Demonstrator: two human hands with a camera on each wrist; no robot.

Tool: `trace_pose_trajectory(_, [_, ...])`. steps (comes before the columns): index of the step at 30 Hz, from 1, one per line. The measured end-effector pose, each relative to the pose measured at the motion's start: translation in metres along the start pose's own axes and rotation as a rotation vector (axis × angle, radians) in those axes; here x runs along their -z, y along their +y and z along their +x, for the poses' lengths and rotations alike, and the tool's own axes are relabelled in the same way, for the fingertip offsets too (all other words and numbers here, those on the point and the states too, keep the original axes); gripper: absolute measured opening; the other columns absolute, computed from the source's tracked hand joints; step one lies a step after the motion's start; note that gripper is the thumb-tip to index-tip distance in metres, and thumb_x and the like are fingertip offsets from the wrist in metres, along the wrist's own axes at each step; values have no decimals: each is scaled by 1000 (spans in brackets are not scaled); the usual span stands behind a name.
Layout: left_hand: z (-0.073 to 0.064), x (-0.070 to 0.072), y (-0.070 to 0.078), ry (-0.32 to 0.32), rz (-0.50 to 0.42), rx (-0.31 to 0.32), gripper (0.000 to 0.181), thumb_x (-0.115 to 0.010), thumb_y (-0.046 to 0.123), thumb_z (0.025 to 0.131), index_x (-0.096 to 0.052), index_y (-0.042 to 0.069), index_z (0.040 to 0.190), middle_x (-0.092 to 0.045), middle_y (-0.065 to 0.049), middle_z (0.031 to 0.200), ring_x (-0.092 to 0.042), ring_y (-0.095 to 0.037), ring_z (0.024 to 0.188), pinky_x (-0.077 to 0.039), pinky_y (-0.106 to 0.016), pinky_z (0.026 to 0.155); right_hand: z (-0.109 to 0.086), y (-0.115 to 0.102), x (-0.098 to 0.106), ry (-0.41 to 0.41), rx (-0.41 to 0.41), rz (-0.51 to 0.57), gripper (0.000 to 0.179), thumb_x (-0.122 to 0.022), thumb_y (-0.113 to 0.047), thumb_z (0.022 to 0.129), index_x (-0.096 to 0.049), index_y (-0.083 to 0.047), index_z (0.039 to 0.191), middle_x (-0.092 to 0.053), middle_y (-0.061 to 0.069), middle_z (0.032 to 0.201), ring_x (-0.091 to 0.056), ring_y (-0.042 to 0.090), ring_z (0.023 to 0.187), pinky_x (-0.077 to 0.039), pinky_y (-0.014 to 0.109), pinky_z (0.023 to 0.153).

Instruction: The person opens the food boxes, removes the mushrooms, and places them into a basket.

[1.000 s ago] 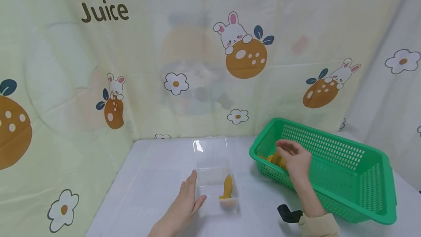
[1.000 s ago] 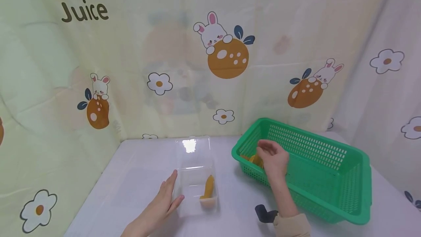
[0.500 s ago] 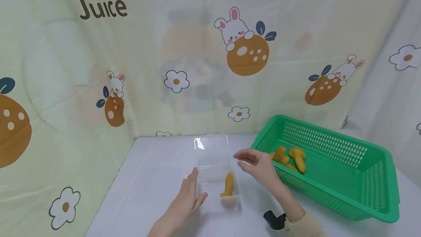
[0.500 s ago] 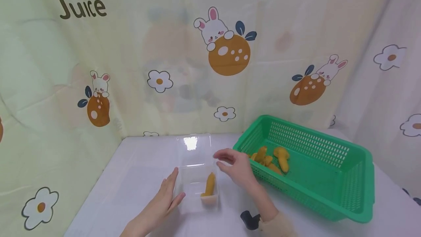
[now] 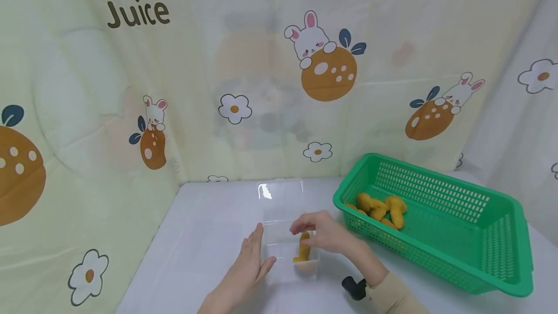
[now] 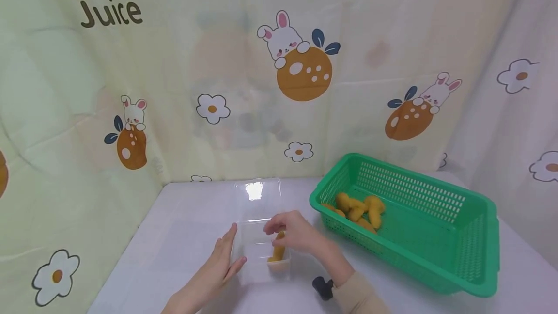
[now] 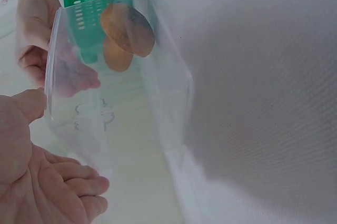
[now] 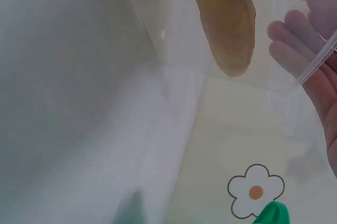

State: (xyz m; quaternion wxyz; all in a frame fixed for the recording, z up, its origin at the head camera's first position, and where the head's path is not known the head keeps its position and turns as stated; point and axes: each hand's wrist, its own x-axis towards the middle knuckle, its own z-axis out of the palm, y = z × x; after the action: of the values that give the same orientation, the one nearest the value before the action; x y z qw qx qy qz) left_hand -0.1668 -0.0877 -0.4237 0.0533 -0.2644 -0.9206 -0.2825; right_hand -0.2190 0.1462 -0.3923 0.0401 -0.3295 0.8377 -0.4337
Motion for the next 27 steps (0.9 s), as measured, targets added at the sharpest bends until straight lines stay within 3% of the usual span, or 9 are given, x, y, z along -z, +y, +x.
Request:
trace_pose_trajectory(6, [-2,-3,-1,32,10,-23,71,-50,27,96,-13,-12,142,-22,-27,146,-22,-36,134,-18,-50,107,5,9,-6,-134,-36,-183,30,-73,7,72,-69,-6,99,-67,1,95,-61,16,81,-51,31,79])
trace_pose_trajectory(9, [-3,-5,-2,60,19,-49,70,-51,25,96,-14,-13,141,-24,-28,145,-24,-37,133,-19,-51,106,7,6,-10,-162,-52,-275,33,-69,13,70,-69,-3,99,-67,2,91,-58,8,68,-51,23,67])
trace_pose_trajectory(13, [-2,-6,-1,74,20,-73,70,-50,27,96,-14,-13,141,-24,-28,144,-24,-37,132,-20,-51,106,9,1,-13,-184,-102,-375,37,-64,19,69,-72,-5,96,-67,0,87,-57,9,66,-50,19,64])
trace_pose_trajectory(20, [-2,-5,1,38,-3,-32,70,-49,27,97,-11,-10,143,-21,-26,146,-22,-37,133,-18,-50,107,11,-6,-19,-261,-93,-539,27,-67,15,69,-73,-9,79,-62,-7,71,-53,6,63,-50,21,61])
trace_pose_trajectory(23, [-1,-5,1,34,-2,-24,70,-49,27,96,-11,-10,143,-22,-26,146,-22,-37,133,-19,-50,107,11,-4,-21,-262,-79,-561,27,-67,16,67,-72,-10,74,-59,-8,67,-50,4,60,-48,20,58])
trace_pose_trajectory(27, [-2,-5,0,35,2,-15,71,-49,30,97,-12,-9,143,-23,-27,145,-23,-38,133,-20,-50,106,11,3,-20,-237,-70,-487,26,-69,13,69,-73,-11,79,-61,-10,72,-50,4,63,-48,19,61])
